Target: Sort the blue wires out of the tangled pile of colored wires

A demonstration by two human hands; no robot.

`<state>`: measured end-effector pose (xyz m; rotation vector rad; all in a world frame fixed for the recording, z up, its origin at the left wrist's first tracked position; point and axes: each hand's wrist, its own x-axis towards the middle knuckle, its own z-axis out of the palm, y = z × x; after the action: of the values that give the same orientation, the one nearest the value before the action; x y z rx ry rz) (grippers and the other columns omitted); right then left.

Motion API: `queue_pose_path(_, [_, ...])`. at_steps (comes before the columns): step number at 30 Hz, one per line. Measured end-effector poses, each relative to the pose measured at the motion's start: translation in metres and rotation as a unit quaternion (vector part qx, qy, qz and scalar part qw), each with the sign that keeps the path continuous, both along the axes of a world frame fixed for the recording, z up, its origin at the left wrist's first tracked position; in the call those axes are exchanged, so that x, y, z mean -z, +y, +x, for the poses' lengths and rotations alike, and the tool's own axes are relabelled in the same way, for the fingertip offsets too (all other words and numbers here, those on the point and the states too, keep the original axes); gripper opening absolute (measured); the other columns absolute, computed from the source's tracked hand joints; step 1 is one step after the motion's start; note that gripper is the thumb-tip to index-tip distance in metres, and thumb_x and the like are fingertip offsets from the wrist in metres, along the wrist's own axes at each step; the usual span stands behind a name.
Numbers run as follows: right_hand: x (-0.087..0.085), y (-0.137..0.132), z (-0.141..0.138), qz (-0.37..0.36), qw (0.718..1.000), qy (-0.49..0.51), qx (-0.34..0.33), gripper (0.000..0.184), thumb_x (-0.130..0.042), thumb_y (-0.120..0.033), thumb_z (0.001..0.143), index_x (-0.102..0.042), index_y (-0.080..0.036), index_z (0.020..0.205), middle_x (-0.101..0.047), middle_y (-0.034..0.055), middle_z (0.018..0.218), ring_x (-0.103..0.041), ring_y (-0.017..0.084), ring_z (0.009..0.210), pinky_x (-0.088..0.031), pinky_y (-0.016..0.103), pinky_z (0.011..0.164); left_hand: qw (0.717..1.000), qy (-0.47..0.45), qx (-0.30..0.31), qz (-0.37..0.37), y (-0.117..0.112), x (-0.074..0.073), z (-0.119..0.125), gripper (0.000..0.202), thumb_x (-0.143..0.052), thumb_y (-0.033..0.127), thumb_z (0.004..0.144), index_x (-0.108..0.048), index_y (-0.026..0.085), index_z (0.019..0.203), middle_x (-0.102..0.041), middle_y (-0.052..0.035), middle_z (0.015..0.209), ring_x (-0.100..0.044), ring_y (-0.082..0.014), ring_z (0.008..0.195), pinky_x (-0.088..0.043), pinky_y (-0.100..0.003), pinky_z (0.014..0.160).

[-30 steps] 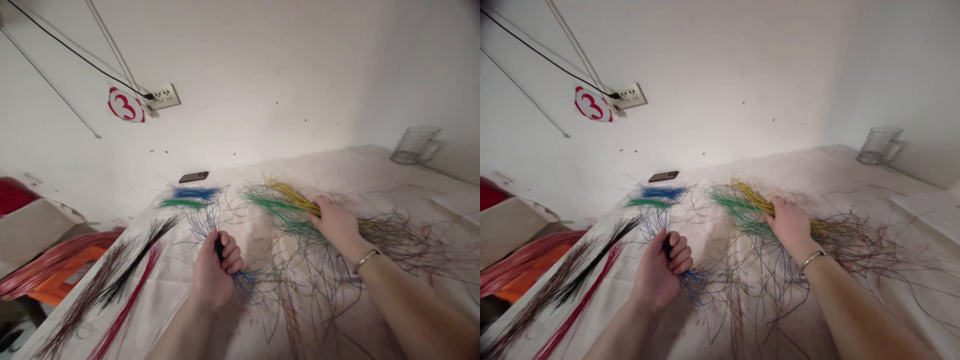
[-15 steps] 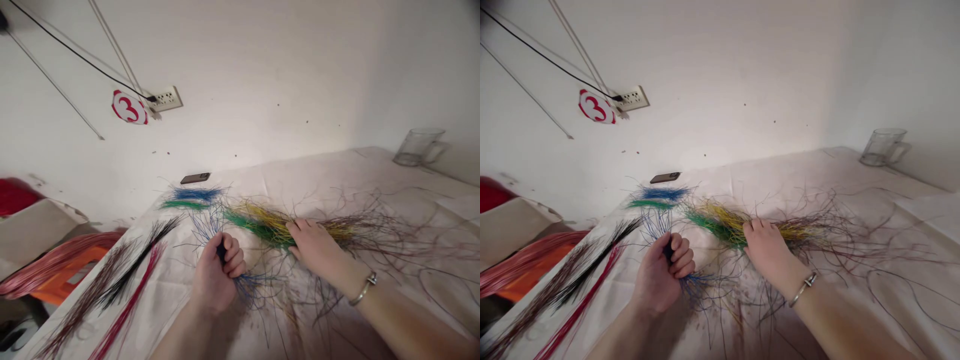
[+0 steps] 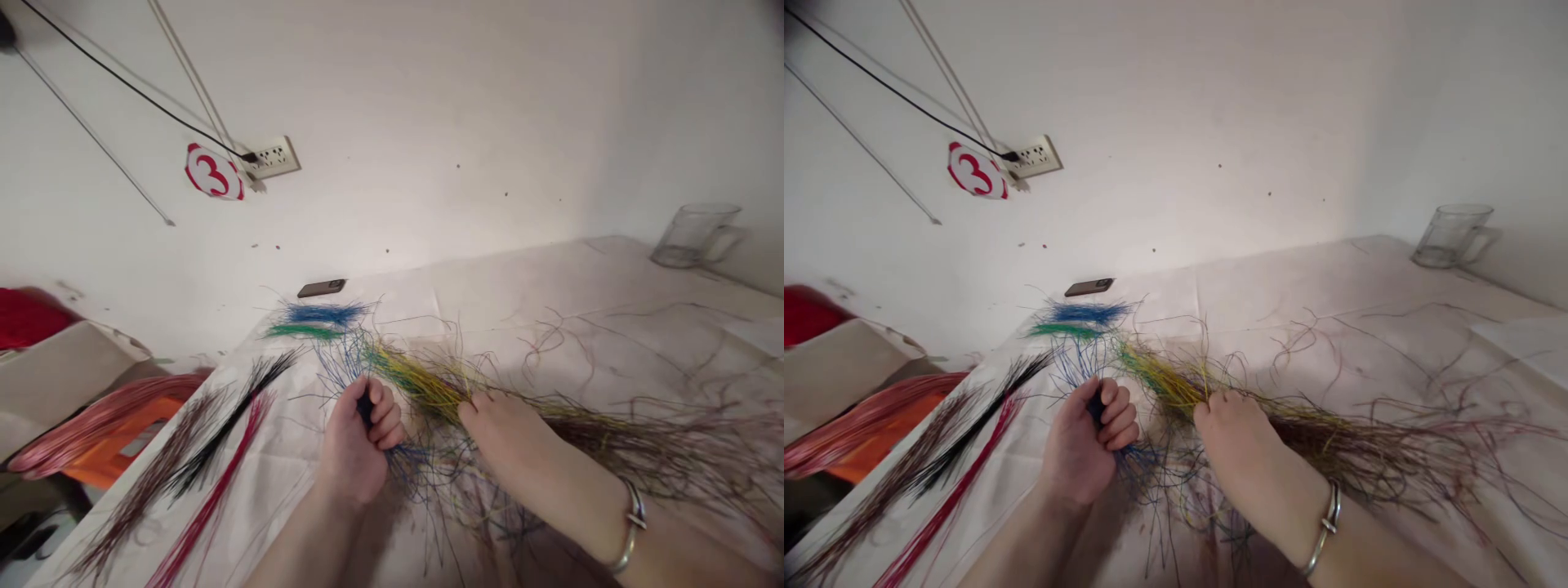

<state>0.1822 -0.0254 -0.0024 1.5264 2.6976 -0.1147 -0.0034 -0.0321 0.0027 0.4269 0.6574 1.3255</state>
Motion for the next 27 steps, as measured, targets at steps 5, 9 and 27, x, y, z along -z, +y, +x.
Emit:
queue_pose_path(5, [-0.003, -0.017, -0.014, -0.027, 0.999, -0.007, -0.033, 0.021, -0.051, -0.009, 0.078, -0.064, -0.013, 0.094, -0.066, 0.0147, 0.088, -0.063, 0.028, 0.082, -0.045, 0.039, 0.069, 1.0, 0.01, 0.001, 0.0, 0.002, 0.001, 0.0, 0.026, -0.052, 0.031, 0.083, -0.041, 0.017, 0.065, -0.021, 0.0069, 0.056, -0.016, -0.0043, 0.042, -0.012, -0.019, 0.038])
queue_pose_path(9, [-0.003, -0.022, -0.019, -0.036, 0.998, 0.007, -0.045, 0.02, -0.051, -0.011, 0.078, -0.064, -0.013, 0.093, -0.067, 0.015, 0.088, -0.064, 0.029, 0.081, -0.044, 0.039, 0.067, 1.0, 0.013, 0.007, 0.006, 0.001, 0.003, -0.001, 0.025, -0.053, 0.031, 0.083, -0.041, 0.017, 0.065, -0.023, 0.0066, 0.057, -0.016, -0.0045, 0.042, -0.013, -0.019, 0.038])
queue_pose_path(27, [0.032, -0.04, -0.033, 0.039, 0.999, -0.005, -0.028, 0.024, -0.048, -0.002, 0.075, -0.063, -0.015, 0.089, -0.063, 0.0112, 0.077, -0.062, 0.025, 0.062, -0.046, 0.034, 0.048, 1.0, 0.002, 0.014, 0.001, -0.003, -0.001, 0.001, 0.026, -0.048, 0.03, 0.085, -0.042, 0.016, 0.065, -0.021, 0.006, 0.057, -0.014, -0.0052, 0.043, -0.012, -0.019, 0.039])
